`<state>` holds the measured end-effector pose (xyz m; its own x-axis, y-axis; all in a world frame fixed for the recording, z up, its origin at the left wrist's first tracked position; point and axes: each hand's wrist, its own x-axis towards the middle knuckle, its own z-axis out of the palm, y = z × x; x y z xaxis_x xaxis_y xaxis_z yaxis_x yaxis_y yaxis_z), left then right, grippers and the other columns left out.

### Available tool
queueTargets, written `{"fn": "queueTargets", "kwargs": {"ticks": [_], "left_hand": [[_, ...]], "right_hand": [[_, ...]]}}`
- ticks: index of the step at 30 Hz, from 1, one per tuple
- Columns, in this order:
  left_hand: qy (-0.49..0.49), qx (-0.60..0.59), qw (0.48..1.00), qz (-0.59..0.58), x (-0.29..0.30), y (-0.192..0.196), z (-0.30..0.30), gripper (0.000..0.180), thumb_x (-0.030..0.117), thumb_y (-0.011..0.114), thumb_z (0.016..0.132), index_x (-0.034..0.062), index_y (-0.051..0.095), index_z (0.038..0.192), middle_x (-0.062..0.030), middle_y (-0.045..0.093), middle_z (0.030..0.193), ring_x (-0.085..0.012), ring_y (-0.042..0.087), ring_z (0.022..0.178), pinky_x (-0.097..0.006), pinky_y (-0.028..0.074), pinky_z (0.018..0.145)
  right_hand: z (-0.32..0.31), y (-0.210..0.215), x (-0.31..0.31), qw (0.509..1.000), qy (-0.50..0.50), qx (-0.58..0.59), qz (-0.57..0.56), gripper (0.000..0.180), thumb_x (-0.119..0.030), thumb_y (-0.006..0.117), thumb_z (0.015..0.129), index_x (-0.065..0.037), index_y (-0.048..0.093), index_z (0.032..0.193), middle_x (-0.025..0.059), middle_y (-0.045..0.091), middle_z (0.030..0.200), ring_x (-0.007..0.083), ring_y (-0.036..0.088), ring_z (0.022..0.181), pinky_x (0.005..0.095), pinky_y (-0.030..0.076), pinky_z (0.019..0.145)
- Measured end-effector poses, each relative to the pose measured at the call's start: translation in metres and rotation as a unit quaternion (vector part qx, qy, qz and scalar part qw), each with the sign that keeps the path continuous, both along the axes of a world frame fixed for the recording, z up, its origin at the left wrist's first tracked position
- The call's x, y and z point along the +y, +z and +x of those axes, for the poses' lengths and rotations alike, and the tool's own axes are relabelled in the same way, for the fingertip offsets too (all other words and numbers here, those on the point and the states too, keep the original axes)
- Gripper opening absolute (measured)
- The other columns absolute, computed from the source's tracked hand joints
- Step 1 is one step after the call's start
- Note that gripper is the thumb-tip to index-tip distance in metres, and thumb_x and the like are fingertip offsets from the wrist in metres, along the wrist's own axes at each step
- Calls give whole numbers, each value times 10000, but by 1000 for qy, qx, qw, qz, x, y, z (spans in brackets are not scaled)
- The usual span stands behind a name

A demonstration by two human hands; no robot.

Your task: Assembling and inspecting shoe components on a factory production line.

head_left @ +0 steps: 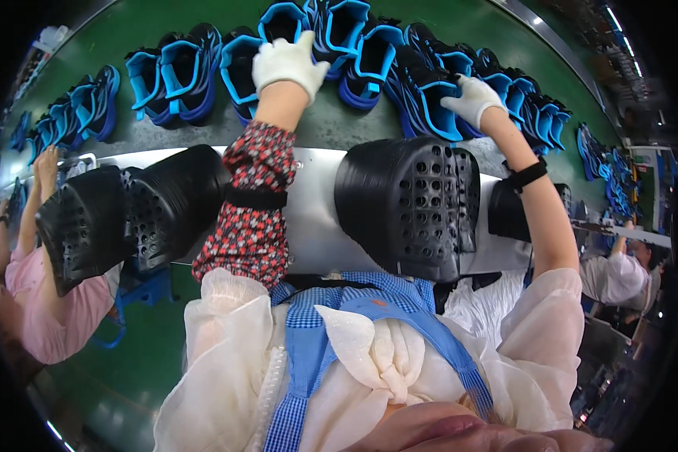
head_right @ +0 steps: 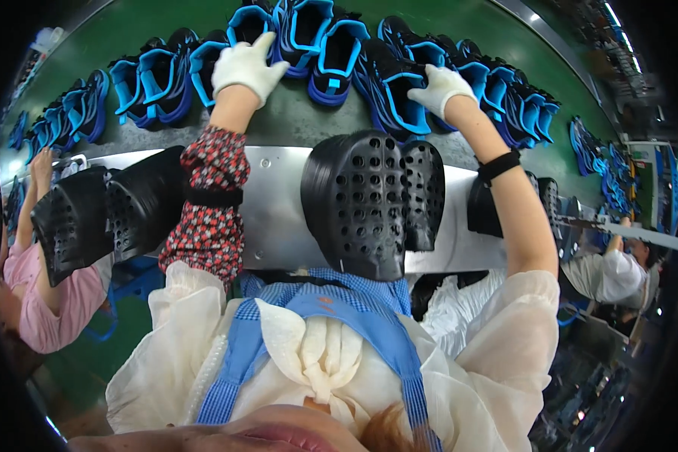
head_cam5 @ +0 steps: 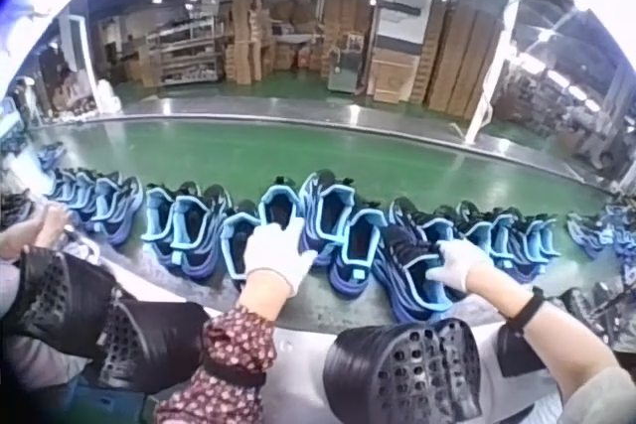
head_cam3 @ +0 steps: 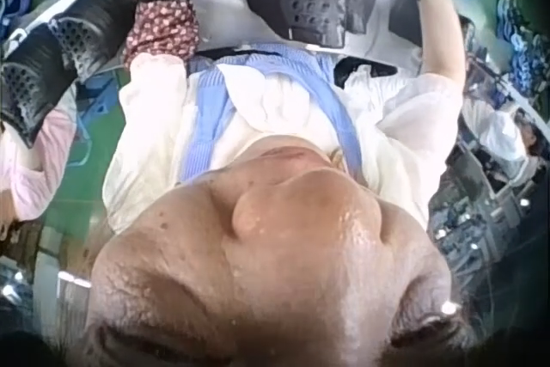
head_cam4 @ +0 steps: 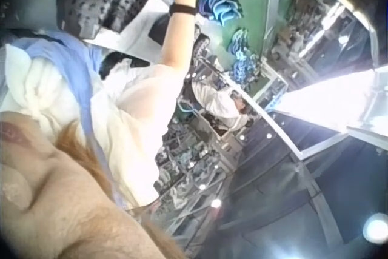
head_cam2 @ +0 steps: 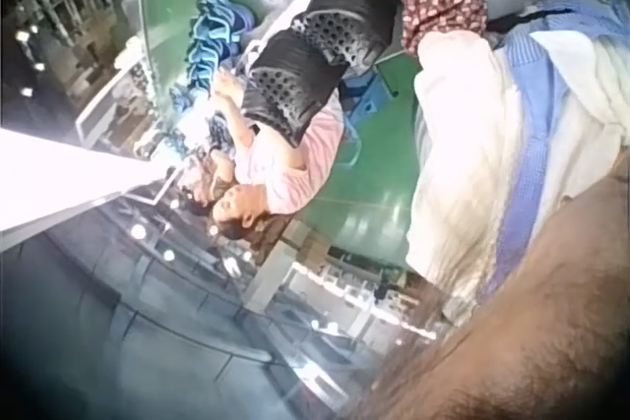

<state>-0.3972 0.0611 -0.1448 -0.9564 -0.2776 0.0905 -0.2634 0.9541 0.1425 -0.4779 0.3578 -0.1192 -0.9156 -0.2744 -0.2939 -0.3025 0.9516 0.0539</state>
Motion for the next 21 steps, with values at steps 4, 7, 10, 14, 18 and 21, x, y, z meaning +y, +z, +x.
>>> {"fn": "queueTargets", "kwargs": {"ticks": [4,7,10,14,18,21], "left_hand": [[-3,-151,988,25,5,10,-37,707,542,626,801,335,378,1430,-143,606,1207,-351,594,1107,-435,497,918],[-67,-130,989,24,-6,-7,-47,738,518,632,797,383,317,1450,-217,583,1206,-381,604,1069,-444,499,899],[-84,-64,993,46,-22,-19,-55,709,442,644,823,413,303,1445,-233,590,1137,-398,612,1015,-460,504,869],[-81,-84,993,23,-8,-22,-51,657,389,675,811,409,380,1398,-214,592,1101,-379,619,1002,-455,510,848],[-93,-125,988,8,-5,-22,-56,412,374,681,808,286,615,1205,-199,590,1137,-361,639,977,-430,529,850],[-161,-108,981,17,-12,-34,-64,390,391,686,798,258,651,1162,-202,595,1132,-366,630,997,-425,523,869]], "right_hand": [[-7,-34,-3,996,-41,73,20,462,-209,549,803,-169,574,1262,95,698,1053,256,653,1014,349,503,857],[-28,-50,4,997,-9,64,40,404,-187,532,817,-182,608,1214,73,699,1068,224,656,1022,348,481,869],[-53,-45,8,991,-21,51,123,320,-168,511,830,-182,682,1100,69,694,1100,218,654,1048,362,470,879],[-78,-51,31,985,-66,67,147,323,-173,484,855,-174,684,1110,70,685,1132,228,652,1066,366,477,877],[-92,-56,65,980,-124,80,131,380,-196,472,859,-205,656,1192,73,662,1186,240,630,1109,382,475,897],[-100,-53,79,972,-166,81,146,409,-217,458,867,-220,624,1242,72,645,1219,240,618,1132,384,464,921]]}}
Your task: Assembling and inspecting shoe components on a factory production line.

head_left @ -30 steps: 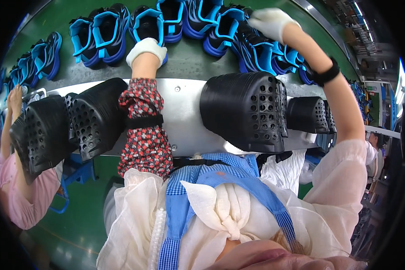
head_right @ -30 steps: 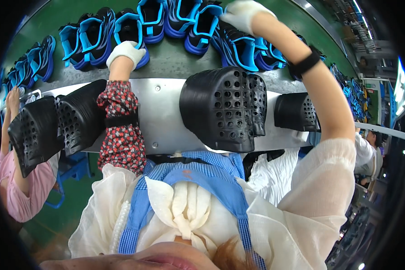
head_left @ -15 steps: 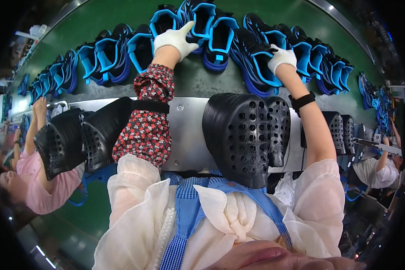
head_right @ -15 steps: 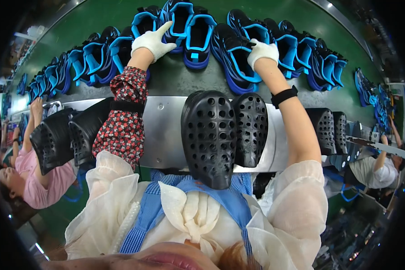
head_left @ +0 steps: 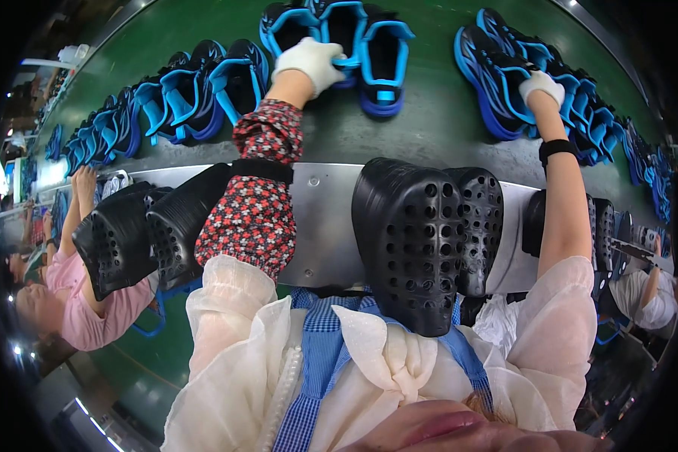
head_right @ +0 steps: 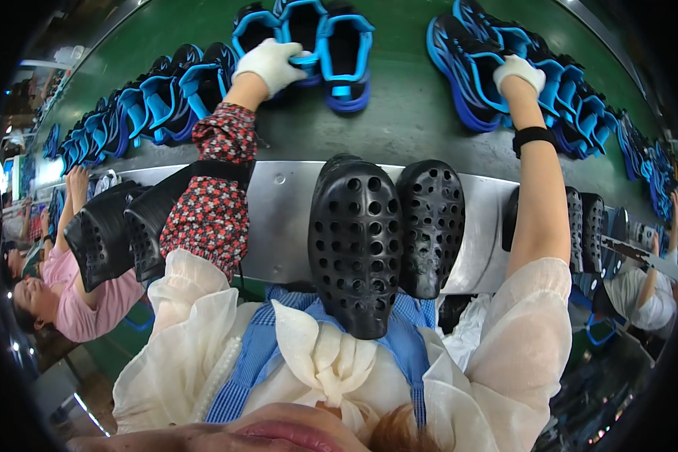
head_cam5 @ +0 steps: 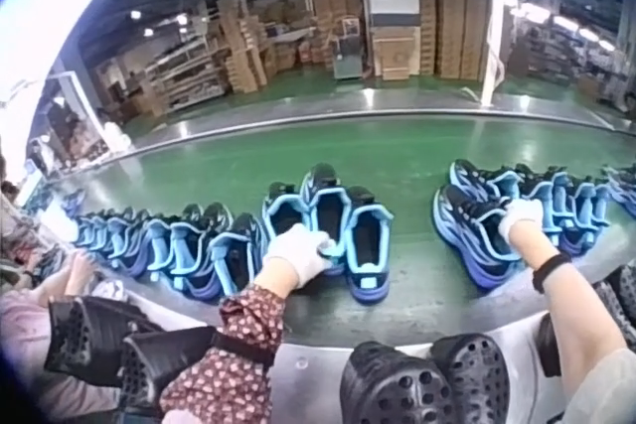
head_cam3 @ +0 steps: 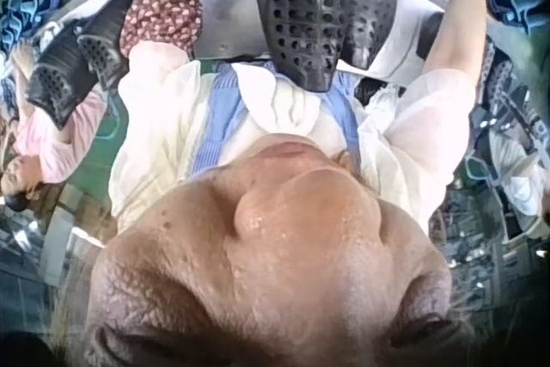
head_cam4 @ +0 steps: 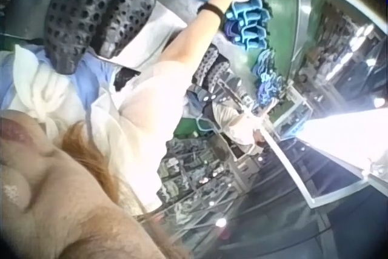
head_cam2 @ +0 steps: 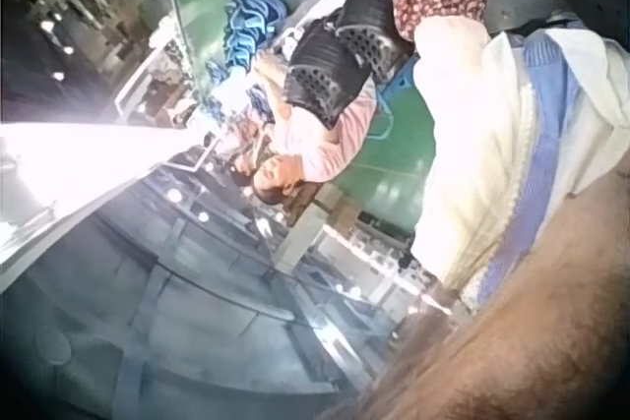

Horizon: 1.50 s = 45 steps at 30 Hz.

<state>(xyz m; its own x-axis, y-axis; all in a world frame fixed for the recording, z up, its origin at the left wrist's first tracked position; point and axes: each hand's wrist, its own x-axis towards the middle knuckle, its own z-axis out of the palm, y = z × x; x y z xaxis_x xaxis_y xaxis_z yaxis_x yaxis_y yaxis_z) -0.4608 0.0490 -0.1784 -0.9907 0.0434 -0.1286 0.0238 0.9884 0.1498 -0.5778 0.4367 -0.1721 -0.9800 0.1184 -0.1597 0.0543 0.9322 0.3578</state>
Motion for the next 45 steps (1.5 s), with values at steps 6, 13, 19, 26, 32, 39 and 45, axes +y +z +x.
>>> {"fn": "queueTargets", "kwargs": {"ticks": [6,13,19,26,32,39,45], "left_hand": [[-106,-28,984,139,84,4,26,381,427,663,807,236,672,1137,-231,598,1108,-360,621,1015,-422,516,877],[-68,-43,992,102,98,-5,46,648,178,604,861,349,355,1435,-214,573,1108,-377,640,887,-431,531,794],[22,154,980,127,77,5,94,678,247,705,778,240,420,1393,-186,575,1161,-361,595,1003,-443,496,863],[403,150,903,-15,-8,-5,114,494,417,729,756,168,618,1168,-124,420,1363,-349,478,1185,-437,449,940],[262,134,951,92,-37,-21,93,318,362,645,823,142,725,1039,-195,519,1323,-342,568,1126,-394,454,978],[185,176,967,10,10,16,69,397,450,631,804,156,715,1056,-190,568,1246,-376,576,1104,-437,478,944],[215,-84,973,12,-11,19,21,449,296,456,837,41,655,1148,-230,579,1243,-379,547,1178,-435,444,991]], "right_hand": [[4,6,23,995,-78,3,-56,483,-392,534,849,-242,567,1307,99,603,1280,287,576,1182,370,448,991],[34,61,14,996,69,33,-52,550,-414,570,826,-178,538,1322,115,595,1270,314,562,1173,414,454,977],[119,87,7,923,234,144,-269,427,-318,585,883,-81,593,1237,139,610,1222,302,571,1143,376,440,965],[238,86,26,886,160,137,-414,282,-172,619,893,-40,649,1140,112,664,1107,221,636,1025,305,465,911],[276,74,26,886,92,136,-435,257,-135,616,891,-61,661,1133,116,675,1075,229,646,1009,311,475,902],[288,64,30,886,72,139,-436,234,-113,611,885,-49,667,1104,127,673,1060,238,652,989,316,482,888],[292,61,26,876,88,154,-449,209,-83,618,872,-41,679,1068,129,677,1018,255,655,956,308,489,863]]}}
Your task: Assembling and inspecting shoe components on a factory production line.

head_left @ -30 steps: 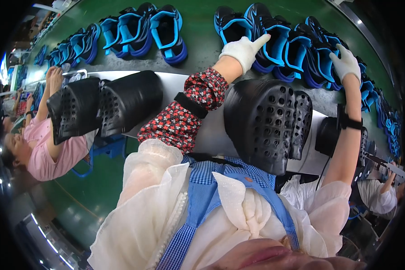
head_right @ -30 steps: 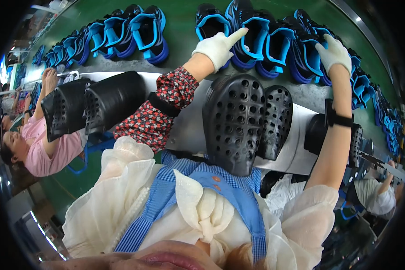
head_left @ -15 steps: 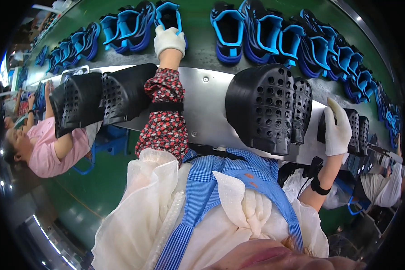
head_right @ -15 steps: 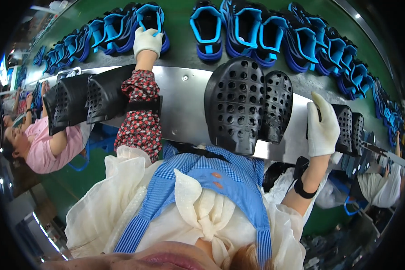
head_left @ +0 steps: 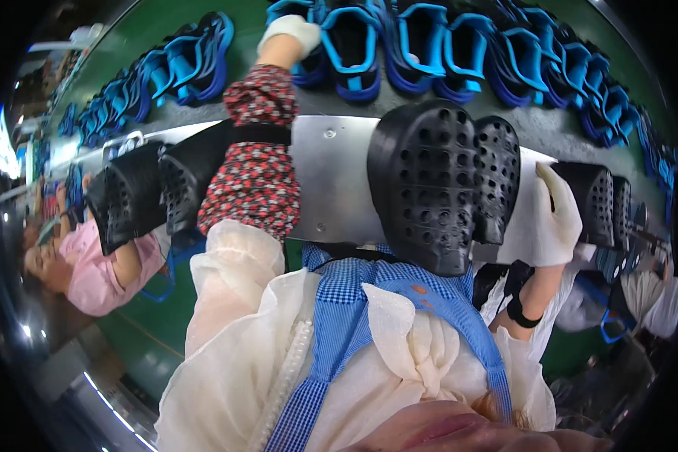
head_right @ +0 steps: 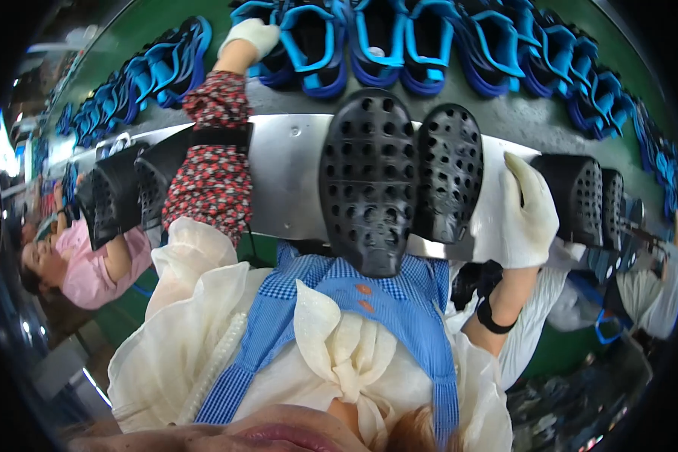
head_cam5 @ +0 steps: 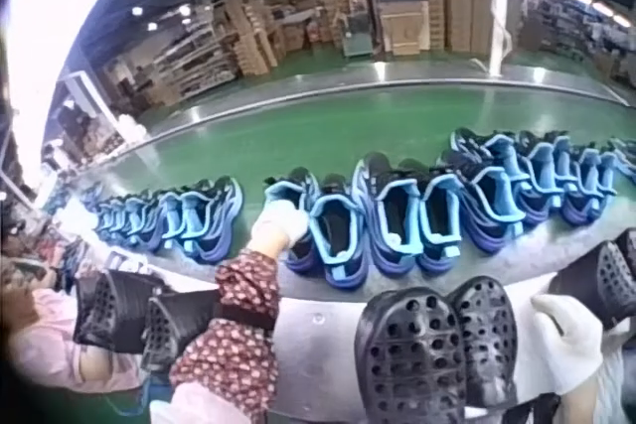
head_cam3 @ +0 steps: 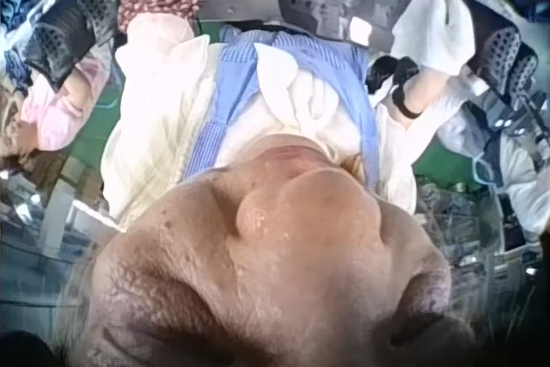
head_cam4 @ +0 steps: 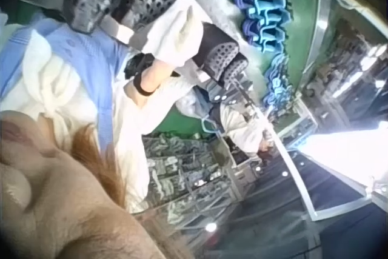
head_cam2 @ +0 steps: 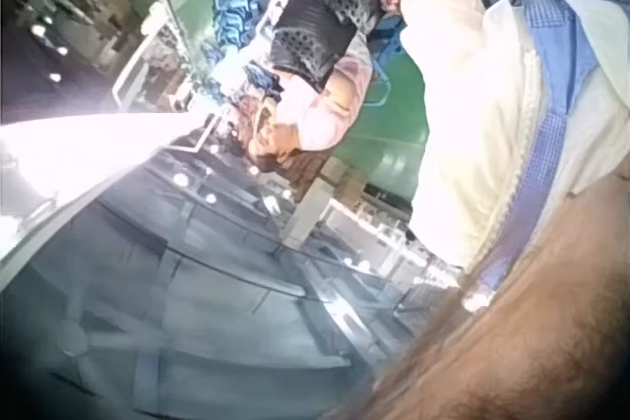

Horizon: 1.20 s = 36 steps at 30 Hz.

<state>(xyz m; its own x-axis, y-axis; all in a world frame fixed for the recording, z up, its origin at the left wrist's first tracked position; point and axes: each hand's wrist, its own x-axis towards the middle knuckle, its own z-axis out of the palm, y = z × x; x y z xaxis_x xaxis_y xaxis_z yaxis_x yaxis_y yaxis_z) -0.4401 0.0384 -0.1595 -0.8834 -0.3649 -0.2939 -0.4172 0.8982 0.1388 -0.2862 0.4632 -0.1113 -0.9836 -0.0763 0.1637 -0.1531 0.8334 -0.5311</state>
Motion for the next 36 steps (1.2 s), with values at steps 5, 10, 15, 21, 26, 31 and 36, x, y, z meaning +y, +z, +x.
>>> {"fn": "queueTargets", "kwargs": {"ticks": [5,10,15,21,26,31,36], "left_hand": [[-313,49,911,-263,-19,-41,5,165,34,607,769,36,695,908,-216,682,937,-352,657,967,-438,531,841],[-312,74,908,-269,-32,-48,-2,193,32,578,806,22,654,984,-240,650,1018,-387,638,950,-434,540,822],[-136,86,978,-133,-13,-35,6,295,138,401,912,0,647,1000,-248,645,1073,-394,628,1004,-462,513,868],[-5,154,983,-99,4,-20,51,440,375,463,874,111,656,1168,-182,557,1271,-365,569,1125,-456,464,946],[-104,349,931,3,31,-4,83,393,349,578,839,111,677,1136,-154,584,1237,-340,564,1119,-412,456,955],[-147,409,899,54,26,35,115,394,348,612,835,84,682,1120,-148,635,1154,-308,596,1074,-372,465,928],[-134,345,744,556,65,103,143,400,248,582,952,-39,581,1229,-76,667,1039,-161,648,932,-285,520,847]], "right_hand": [[7,-2,-5,999,-2,5,-42,201,-76,648,858,-33,680,1051,122,674,982,232,659,910,294,492,825],[18,21,-20,983,-40,-39,-174,223,-79,657,838,-20,679,1051,112,683,995,221,656,912,284,486,841],[41,45,-25,986,116,-35,-110,512,-206,771,699,-35,627,1160,124,630,1148,281,591,1074,350,455,938],[53,32,-40,989,135,53,5,516,-266,789,669,-51,615,1105,113,618,1125,302,570,1054,379,462,916],[41,30,-33,976,202,77,-35,463,-221,807,638,-30,615,1013,121,622,1049,297,587,1005,361,479,883],[41,51,-21,978,193,55,-59,474,-166,816,636,-26,617,1042,100,626,1031,245,606,964,320,480,880],[34,93,-25,944,161,18,-288,543,22,761,598,26,595,1115,70,616,1090,159,597,959,282,473,881]]}}
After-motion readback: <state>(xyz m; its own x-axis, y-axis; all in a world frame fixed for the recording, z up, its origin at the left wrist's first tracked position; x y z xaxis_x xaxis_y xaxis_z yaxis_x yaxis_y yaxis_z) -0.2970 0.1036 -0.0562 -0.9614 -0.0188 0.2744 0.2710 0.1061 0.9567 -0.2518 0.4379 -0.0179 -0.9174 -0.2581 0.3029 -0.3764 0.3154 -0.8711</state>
